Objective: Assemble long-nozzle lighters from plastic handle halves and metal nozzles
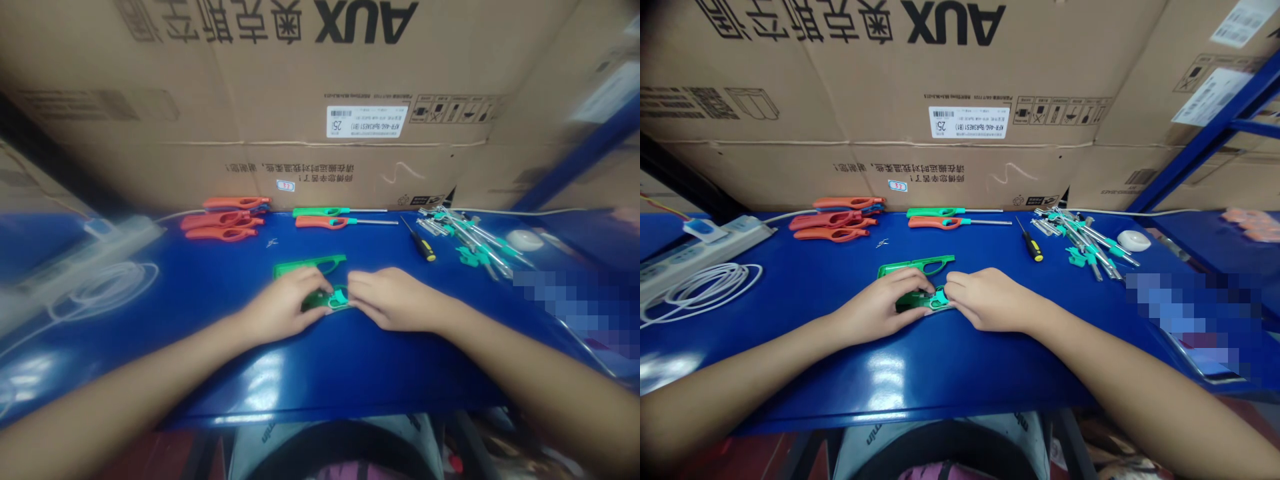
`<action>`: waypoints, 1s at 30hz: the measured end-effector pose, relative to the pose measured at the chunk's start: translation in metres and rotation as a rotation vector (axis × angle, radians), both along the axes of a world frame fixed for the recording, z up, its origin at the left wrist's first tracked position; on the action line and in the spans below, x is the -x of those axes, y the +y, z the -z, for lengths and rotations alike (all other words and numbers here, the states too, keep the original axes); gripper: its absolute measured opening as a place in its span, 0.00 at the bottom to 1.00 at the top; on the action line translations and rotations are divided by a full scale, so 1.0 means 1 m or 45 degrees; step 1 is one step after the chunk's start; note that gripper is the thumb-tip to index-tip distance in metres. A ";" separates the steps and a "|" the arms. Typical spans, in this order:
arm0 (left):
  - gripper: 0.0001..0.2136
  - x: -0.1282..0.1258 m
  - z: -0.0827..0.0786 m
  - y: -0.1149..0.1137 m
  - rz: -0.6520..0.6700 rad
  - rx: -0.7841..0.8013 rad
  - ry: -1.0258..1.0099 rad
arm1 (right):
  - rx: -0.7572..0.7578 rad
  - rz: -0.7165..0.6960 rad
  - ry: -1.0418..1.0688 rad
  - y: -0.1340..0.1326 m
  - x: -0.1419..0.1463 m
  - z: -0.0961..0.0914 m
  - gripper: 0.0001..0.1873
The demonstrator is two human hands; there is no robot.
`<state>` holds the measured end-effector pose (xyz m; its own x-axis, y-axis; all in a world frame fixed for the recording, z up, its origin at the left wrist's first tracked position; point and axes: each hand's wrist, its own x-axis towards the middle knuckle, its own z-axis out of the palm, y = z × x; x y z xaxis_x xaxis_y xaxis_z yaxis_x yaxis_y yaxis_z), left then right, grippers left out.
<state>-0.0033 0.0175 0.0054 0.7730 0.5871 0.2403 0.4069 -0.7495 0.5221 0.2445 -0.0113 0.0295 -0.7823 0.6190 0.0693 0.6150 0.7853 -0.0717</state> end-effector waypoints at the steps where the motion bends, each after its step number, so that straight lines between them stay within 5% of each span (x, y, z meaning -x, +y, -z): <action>1: 0.09 0.000 0.000 0.000 -0.001 0.000 -0.001 | 0.003 -0.002 0.004 0.000 0.000 0.000 0.11; 30: 0.14 -0.002 -0.009 -0.011 0.036 -0.358 0.295 | 0.066 0.059 -0.010 -0.001 -0.004 -0.004 0.11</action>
